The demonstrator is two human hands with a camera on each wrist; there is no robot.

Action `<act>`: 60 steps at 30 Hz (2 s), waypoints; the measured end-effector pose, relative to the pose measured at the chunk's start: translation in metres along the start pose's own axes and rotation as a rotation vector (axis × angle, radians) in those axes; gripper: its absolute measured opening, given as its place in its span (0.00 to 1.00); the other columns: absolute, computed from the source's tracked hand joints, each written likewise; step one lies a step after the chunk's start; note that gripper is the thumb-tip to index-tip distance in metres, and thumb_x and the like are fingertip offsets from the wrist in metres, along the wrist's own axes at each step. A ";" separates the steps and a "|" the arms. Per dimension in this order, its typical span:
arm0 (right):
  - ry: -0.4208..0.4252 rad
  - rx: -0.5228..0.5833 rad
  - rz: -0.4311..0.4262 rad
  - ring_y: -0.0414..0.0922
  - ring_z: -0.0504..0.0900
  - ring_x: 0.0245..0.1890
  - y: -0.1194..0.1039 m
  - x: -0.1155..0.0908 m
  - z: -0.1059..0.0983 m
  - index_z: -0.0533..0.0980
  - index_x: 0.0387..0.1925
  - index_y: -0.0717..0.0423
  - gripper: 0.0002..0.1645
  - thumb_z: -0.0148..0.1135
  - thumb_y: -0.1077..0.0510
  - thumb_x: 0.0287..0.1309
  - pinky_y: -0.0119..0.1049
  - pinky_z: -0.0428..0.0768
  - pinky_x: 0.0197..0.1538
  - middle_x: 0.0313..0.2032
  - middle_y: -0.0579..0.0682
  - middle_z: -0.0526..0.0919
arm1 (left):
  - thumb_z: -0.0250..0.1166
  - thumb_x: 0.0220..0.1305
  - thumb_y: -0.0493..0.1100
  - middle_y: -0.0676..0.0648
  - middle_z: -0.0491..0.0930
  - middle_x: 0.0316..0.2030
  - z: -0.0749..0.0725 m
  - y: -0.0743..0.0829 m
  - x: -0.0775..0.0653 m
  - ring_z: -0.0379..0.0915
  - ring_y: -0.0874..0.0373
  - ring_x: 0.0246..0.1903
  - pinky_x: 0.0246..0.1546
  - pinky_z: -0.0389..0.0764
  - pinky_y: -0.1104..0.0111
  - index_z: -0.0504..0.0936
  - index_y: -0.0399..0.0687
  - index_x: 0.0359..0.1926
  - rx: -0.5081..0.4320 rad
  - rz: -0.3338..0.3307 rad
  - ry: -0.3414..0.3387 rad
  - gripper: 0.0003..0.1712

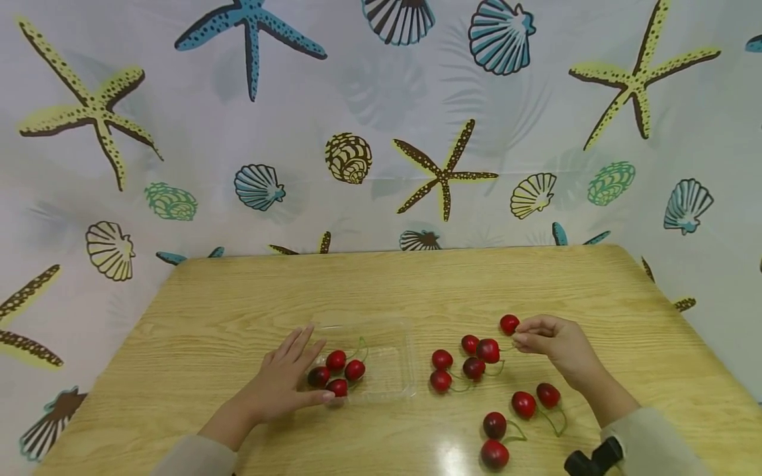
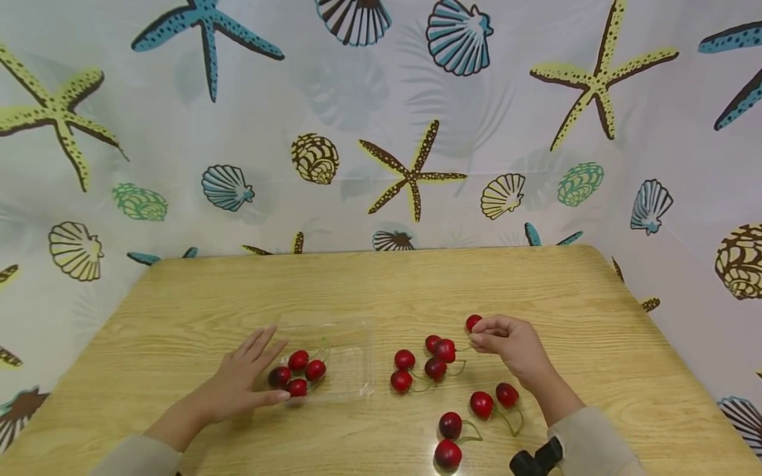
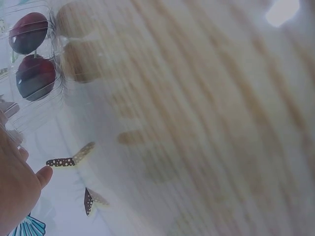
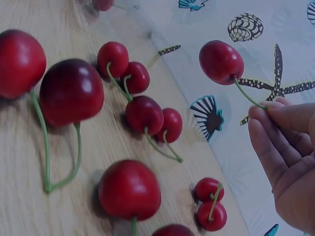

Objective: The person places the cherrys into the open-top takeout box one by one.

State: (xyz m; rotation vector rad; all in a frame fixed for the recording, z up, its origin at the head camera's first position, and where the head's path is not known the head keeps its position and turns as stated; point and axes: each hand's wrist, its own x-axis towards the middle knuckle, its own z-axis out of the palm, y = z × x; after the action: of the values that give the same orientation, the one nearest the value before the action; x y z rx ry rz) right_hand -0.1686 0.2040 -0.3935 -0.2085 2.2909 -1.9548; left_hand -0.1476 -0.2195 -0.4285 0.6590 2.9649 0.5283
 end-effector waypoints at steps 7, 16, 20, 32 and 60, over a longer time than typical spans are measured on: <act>-0.029 0.019 -0.038 0.43 0.79 0.33 -0.009 0.007 0.014 0.71 0.34 0.74 0.15 0.59 0.62 0.50 0.38 0.75 0.39 0.30 0.50 0.79 | 0.50 0.47 0.72 0.45 0.36 0.66 0.000 -0.001 -0.001 0.30 0.45 0.63 0.48 0.46 0.37 0.51 0.46 0.65 0.014 0.006 0.001 0.51; -0.053 0.063 -0.052 0.43 0.79 0.30 -0.014 0.019 0.038 0.71 0.34 0.74 0.13 0.58 0.65 0.50 0.40 0.75 0.39 0.27 0.48 0.79 | 0.51 0.46 0.72 0.44 0.37 0.65 0.002 -0.003 0.000 0.30 0.44 0.63 0.48 0.45 0.37 0.52 0.46 0.64 0.007 0.005 0.010 0.51; -0.073 0.069 -0.037 0.42 0.79 0.30 -0.016 0.024 0.050 0.71 0.34 0.73 0.12 0.59 0.66 0.49 0.39 0.75 0.39 0.27 0.48 0.79 | 0.51 0.46 0.72 0.44 0.38 0.65 0.003 -0.004 0.000 0.30 0.45 0.63 0.48 0.46 0.37 0.53 0.47 0.64 0.014 -0.005 0.007 0.52; -0.157 0.129 -0.058 0.41 0.79 0.27 -0.015 0.039 0.085 0.71 0.32 0.76 0.10 0.58 0.70 0.48 0.38 0.76 0.37 0.25 0.48 0.79 | 0.51 0.45 0.73 0.46 0.37 0.66 0.002 -0.003 0.000 0.30 0.46 0.63 0.48 0.46 0.38 0.52 0.48 0.65 0.017 -0.016 -0.002 0.52; -0.256 0.007 -0.072 0.43 0.79 0.27 -0.012 0.054 0.138 0.73 0.32 0.74 0.09 0.57 0.70 0.49 0.39 0.76 0.35 0.25 0.53 0.79 | 0.50 0.46 0.73 0.46 0.36 0.66 -0.003 0.000 -0.003 0.29 0.46 0.63 0.48 0.45 0.37 0.51 0.46 0.65 -0.012 -0.012 -0.008 0.52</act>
State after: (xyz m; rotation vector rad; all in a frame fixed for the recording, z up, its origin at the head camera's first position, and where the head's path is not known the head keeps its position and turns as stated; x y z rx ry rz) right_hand -0.1959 0.0584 -0.4032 -0.5157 2.1396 -1.8449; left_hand -0.1450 -0.2223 -0.4258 0.6404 2.9545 0.5409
